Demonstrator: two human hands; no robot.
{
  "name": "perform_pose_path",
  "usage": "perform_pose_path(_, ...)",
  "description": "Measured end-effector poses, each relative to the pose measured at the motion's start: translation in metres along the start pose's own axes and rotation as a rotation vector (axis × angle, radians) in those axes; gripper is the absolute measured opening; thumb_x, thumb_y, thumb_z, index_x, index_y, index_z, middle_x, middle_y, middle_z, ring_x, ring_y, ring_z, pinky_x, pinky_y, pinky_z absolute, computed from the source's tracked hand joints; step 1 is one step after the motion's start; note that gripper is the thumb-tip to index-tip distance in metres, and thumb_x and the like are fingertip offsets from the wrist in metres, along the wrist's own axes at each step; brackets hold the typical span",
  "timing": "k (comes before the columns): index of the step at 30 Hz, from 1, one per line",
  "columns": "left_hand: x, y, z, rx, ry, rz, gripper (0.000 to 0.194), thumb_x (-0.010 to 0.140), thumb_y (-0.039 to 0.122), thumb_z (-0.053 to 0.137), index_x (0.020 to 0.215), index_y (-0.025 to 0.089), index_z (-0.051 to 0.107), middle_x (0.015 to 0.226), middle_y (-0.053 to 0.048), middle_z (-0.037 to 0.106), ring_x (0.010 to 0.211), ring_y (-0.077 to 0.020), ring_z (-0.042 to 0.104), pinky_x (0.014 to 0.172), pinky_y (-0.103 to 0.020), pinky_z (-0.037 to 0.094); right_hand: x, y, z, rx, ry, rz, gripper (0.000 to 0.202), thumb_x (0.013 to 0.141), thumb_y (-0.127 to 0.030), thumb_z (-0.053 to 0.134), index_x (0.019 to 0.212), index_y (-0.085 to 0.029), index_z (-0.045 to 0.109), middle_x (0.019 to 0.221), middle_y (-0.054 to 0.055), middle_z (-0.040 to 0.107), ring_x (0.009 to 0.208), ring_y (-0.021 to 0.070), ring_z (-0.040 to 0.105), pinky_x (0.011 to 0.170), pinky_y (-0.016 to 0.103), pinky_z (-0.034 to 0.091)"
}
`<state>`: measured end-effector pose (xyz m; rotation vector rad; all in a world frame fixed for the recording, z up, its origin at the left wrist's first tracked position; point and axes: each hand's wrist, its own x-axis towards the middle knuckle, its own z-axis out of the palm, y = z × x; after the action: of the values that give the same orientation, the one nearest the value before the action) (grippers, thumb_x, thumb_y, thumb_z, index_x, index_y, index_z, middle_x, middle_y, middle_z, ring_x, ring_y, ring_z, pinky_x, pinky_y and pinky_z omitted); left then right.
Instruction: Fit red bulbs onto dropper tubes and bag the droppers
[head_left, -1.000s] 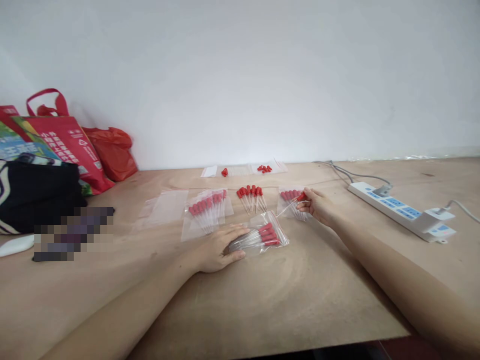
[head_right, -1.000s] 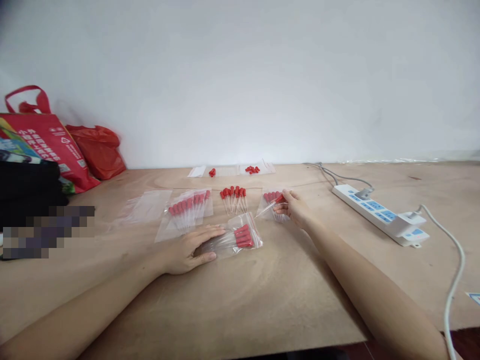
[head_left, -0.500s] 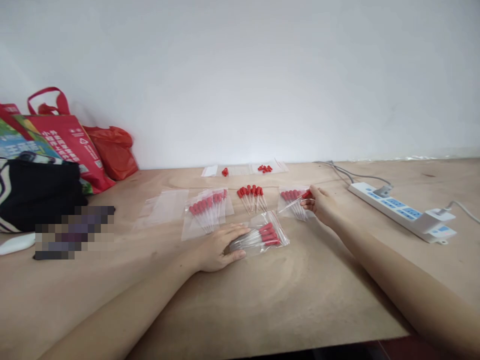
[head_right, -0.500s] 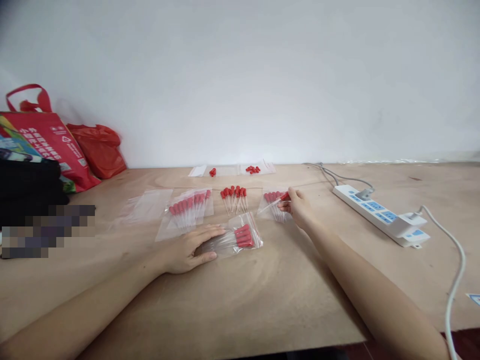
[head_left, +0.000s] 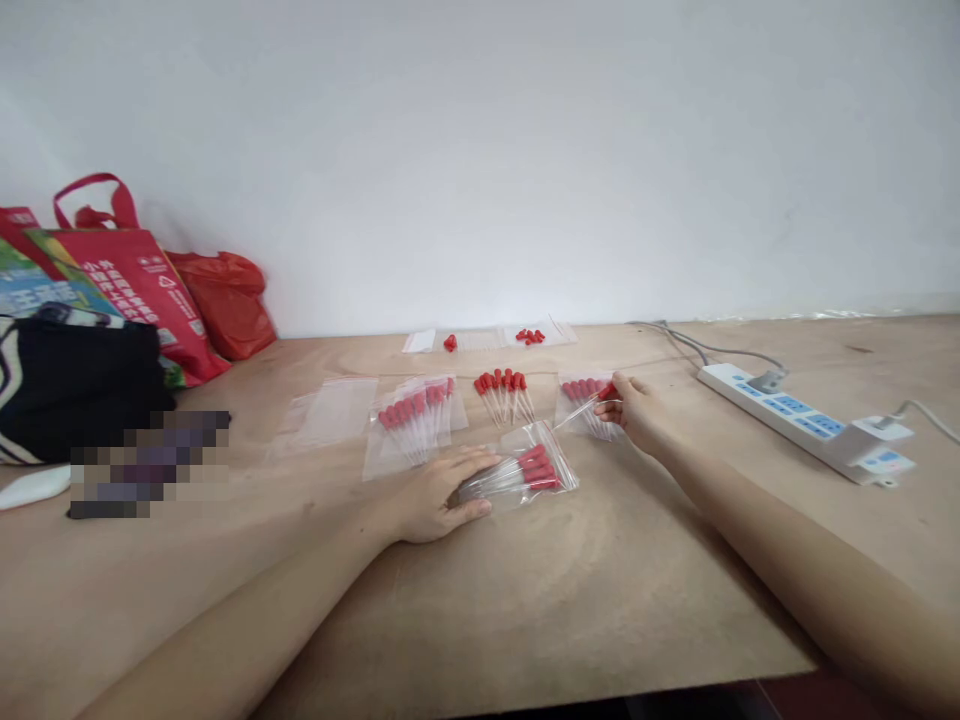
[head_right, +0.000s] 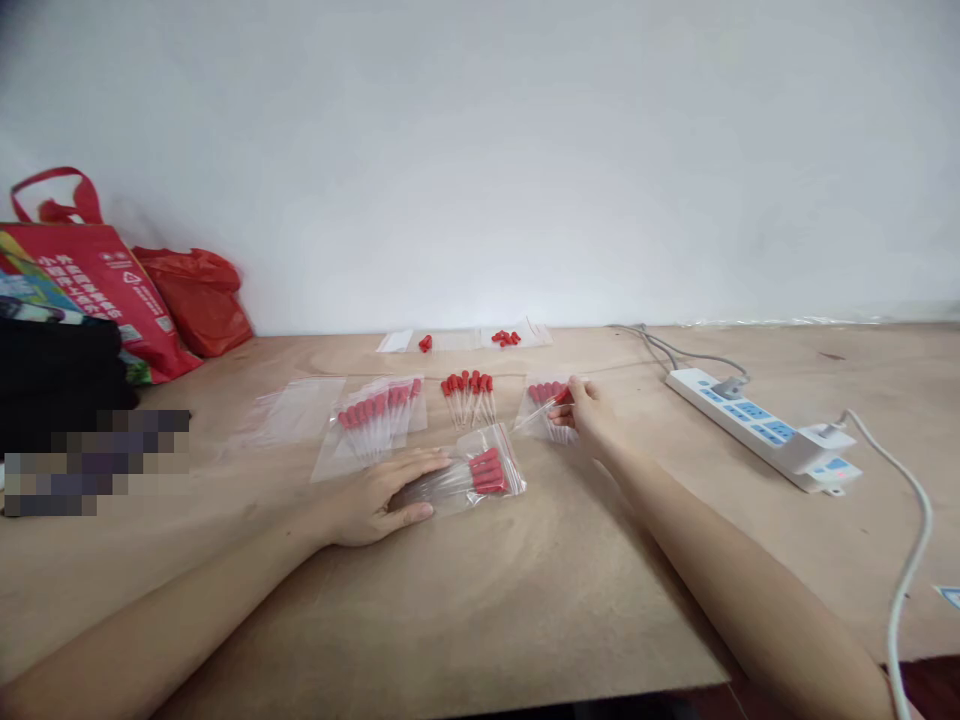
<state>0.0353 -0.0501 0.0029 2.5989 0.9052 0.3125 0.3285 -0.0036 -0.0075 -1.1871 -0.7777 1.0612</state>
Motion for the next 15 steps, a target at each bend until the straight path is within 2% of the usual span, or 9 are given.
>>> perform_pose_path(3, 0.0, 0.0, 0.0, -0.006, 0.004, -0.004, 0.049, 0.081, 0.037, 0.048, 0.125, 0.021, 0.037, 0.131, -0.007, 0.04, 0.121, -0.0212, 0.035, 0.1, -0.04, 0.029, 0.002, -0.006, -0.003, 0.017, 0.041, 0.014, 0.023, 0.086, -0.026, 0.039, 0.066, -0.016, 0.044, 0.052, -0.001, 0.053, 0.04, 0.0064, 0.053, 0.036, 0.014, 0.044)
perform_pose_path(8, 0.0, 0.0, 0.0, -0.021, 0.006, -0.011, 0.049, 0.08, 0.036, 0.049, 0.125, 0.022, 0.038, 0.131, -0.007, 0.04, 0.121, -0.0218, 0.035, 0.1, -0.04, 0.029, -0.002, -0.003, 0.003, 0.037, -0.014, 0.069, 0.026, 0.086, -0.026, 0.038, 0.065, -0.015, 0.046, 0.05, -0.001, 0.054, 0.038, 0.0062, 0.052, 0.036, 0.014, 0.044)
perform_pose_path(12, 0.0, 0.001, 0.0, -0.005, 0.012, -0.002, 0.049, 0.081, 0.036, 0.048, 0.126, 0.022, 0.036, 0.131, -0.006, 0.041, 0.12, -0.0209, 0.036, 0.1, -0.039, 0.03, -0.014, 0.005, 0.013, 0.068, -0.111, 0.164, 0.026, 0.087, -0.024, 0.038, 0.066, -0.015, 0.049, 0.053, 0.001, 0.058, 0.041, 0.007, 0.054, 0.039, 0.016, 0.047)
perform_pose_path(15, 0.0, 0.002, -0.001, 0.001, 0.02, 0.002, 0.051, 0.081, 0.037, 0.048, 0.127, 0.022, 0.034, 0.131, -0.005, 0.041, 0.119, -0.021, 0.037, 0.099, -0.039, 0.031, -0.028, 0.012, 0.022, 0.084, -0.251, 0.242, 0.02, 0.085, -0.02, 0.041, 0.069, -0.015, 0.051, 0.059, 0.002, 0.06, 0.047, 0.0083, 0.058, 0.043, 0.017, 0.048)
